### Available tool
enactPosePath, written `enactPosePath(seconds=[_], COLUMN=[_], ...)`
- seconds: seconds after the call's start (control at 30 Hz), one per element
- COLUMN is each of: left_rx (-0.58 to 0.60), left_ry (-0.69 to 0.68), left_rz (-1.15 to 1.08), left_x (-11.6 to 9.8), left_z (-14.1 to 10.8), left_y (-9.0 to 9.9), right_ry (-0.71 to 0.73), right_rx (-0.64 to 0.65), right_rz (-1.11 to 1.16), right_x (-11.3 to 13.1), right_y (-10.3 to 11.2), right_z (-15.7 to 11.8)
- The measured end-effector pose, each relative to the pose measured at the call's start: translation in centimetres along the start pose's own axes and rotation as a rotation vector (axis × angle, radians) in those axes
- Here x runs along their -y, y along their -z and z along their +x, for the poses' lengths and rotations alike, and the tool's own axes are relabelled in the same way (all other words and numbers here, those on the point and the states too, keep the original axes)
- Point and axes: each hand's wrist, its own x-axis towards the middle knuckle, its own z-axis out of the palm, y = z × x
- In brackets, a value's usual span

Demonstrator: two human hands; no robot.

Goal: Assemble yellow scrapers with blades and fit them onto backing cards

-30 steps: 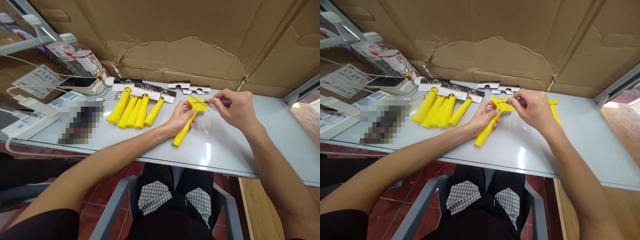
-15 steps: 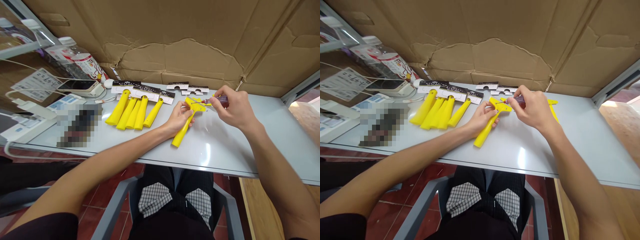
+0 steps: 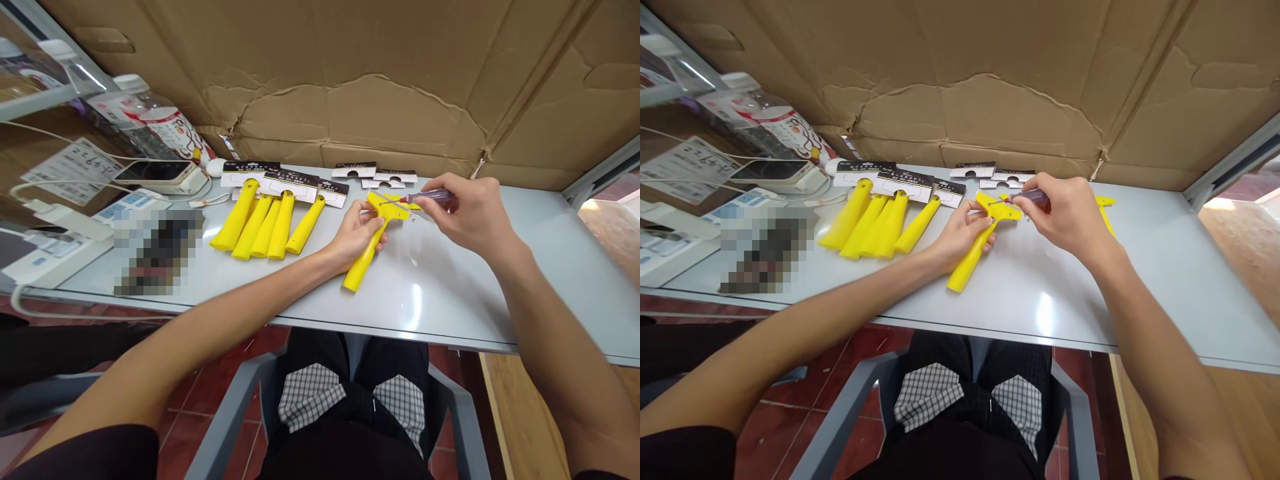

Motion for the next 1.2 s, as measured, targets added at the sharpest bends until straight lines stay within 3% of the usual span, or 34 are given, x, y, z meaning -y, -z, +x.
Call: enactPosePath(seconds=[0.27, 0.43, 0.63, 1.0, 1.2], left_rx=[0.030, 0.030, 0.042, 0.036, 0.045], left_ry=[-0.005, -0.005, -0.015, -0.018, -0.020], left_rz=[0.006, 0.015, 0.027, 0.015, 0.016], left_x=[-0.03, 0.02, 0.07, 0.04, 0.10], left_z=[-0.11, -0.09, -0.04, 0.00, 0.03], left_y=[-0.15, -0.11, -0.07, -0.15, -0.05], right_ry=[-0.043, -0.051, -0.030, -0.025, -0.046], right_rx=[0.018, -0.039, 0.038, 0.062, 0.006], right_rz=[0.062, 0.014, 0.046, 0.044, 0.013], right_x=[0.65, 0.18, 0.22, 0.29, -0.03], right_y=[-0.02, -0.33, -0.26, -0.02, -0.23], right_z=[0.02, -0.03, -0.07, -0.04, 0.01])
